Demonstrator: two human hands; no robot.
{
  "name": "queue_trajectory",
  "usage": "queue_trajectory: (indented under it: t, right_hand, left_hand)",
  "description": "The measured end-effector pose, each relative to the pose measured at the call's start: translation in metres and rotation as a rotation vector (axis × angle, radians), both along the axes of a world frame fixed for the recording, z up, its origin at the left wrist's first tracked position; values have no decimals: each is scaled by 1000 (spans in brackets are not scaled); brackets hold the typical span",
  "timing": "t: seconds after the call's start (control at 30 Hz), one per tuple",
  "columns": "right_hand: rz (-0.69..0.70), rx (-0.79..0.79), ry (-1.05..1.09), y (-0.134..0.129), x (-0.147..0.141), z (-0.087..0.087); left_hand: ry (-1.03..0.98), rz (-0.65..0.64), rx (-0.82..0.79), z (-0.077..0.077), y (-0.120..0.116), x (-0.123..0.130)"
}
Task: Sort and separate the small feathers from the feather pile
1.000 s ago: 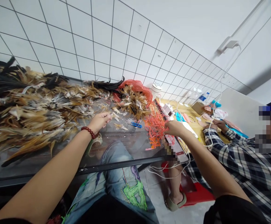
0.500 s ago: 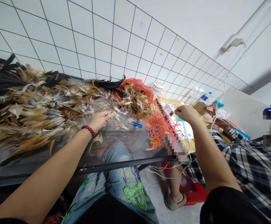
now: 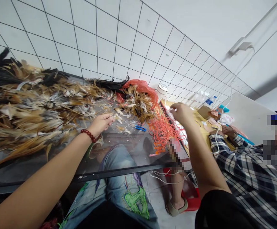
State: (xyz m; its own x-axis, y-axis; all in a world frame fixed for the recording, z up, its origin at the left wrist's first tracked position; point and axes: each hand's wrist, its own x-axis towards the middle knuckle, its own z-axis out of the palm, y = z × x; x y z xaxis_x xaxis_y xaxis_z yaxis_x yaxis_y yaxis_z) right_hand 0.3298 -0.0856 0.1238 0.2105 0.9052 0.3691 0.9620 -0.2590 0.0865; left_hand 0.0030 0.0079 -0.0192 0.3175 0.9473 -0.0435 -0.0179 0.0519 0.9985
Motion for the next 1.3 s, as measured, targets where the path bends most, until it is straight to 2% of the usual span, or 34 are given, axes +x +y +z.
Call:
queue_trajectory:
  t: [0.1, 0.17, 0.3, 0.4, 0.5, 0.6, 0.7, 0.8, 0.9, 1.0, 1.17, 1.3]
  right_hand:
    - [261, -194, 33, 19, -45, -37]
    - [400, -319, -50, 31, -61, -62]
    - [497, -363, -67, 46, -62, -96]
    - [521, -305, 47, 51, -53, -104]
    - [515, -71, 409, 55, -55, -100]
    - [547, 91, 1016, 62, -82, -98]
    - [594, 8, 1469, 73, -127, -108]
    - [559, -51, 1687, 84, -168, -127]
    - [501, 9, 1729, 91, -190, -144]
    - [486, 105, 1700, 93, -195, -156]
    - [614, 108, 1562, 91, -196, -168]
    - [633, 145, 1527, 86, -198, -170]
  left_hand:
    - [-14, -5, -16, -1, 0, -1]
    - [-29, -3, -22, -3, 1, -2]
    - [-24, -6, -25, -2, 0, -2]
    - [-16, -21, -37, 2, -2, -2]
    - [-54, -11, -52, 3, -3, -2]
    - [-152, 15, -63, 1, -1, -4]
    - [-259, 21, -60, -1, 0, -6]
    - [-377, 32, -58, 0, 0, -8]
    - [-492, 60, -66, 2, 0, -10]
    - [-522, 77, -59, 4, 0, -11]
    - [-328, 60, 35, -2, 0, -6]
    - [-163, 64, 111, -7, -2, -3]
